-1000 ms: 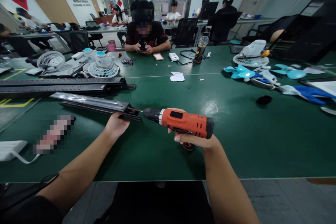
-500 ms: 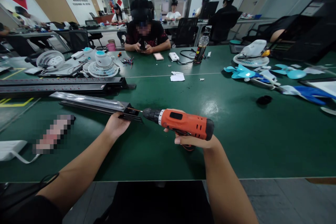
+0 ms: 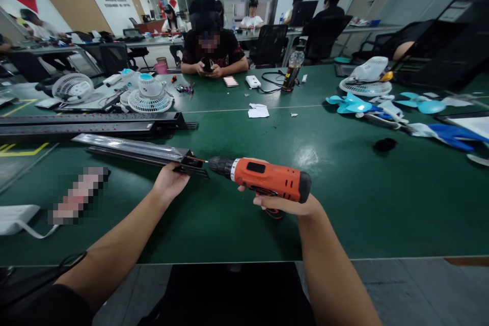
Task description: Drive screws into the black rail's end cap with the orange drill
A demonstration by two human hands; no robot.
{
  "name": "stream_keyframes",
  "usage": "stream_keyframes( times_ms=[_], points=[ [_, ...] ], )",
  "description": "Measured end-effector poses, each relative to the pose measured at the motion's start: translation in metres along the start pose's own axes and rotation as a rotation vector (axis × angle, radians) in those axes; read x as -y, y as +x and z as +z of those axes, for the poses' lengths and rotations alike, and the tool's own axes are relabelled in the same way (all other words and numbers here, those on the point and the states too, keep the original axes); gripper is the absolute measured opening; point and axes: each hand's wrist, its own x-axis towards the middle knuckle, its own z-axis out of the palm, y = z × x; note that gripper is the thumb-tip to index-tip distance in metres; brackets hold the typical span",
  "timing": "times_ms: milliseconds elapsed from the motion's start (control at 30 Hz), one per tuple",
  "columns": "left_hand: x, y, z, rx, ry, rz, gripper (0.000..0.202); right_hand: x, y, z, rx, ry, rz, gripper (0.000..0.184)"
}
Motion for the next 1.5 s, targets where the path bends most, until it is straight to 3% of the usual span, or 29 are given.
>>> stream_keyframes(
  times_ms=[267,433,600,800,1233,1500],
  points=[
    [0.003,0.004,-0.004,-0.006,-0.014,0.025,0.041,-0.003,-0.001,-0.003,0.007,-0.011,0.043,0.048],
    [0.004,0.003,-0.004,-0.018,-0.015,0.042,0.035,-0.002,0.0,0.002,0.003,0.015,-0.033,0.052],
    [0.004,0.001,-0.004,-0.029,-0.02,0.05,0.037,0.001,0.0,0.003,-0.031,0.007,-0.015,0.042],
    [0.005,-0.003,-0.004,0.029,0.003,0.07,0.03,0.0,-0.002,0.0,-0.018,-0.004,-0.061,0.033],
    [0.011,0.006,-0.017,0.151,0.075,0.146,0.017,0.0,-0.003,-0.001,-0.064,0.0,0.023,0.028],
    [0.008,0.004,-0.013,0.083,0.048,0.111,0.014,0.004,-0.003,0.001,-0.064,0.007,0.042,0.026]
  ],
)
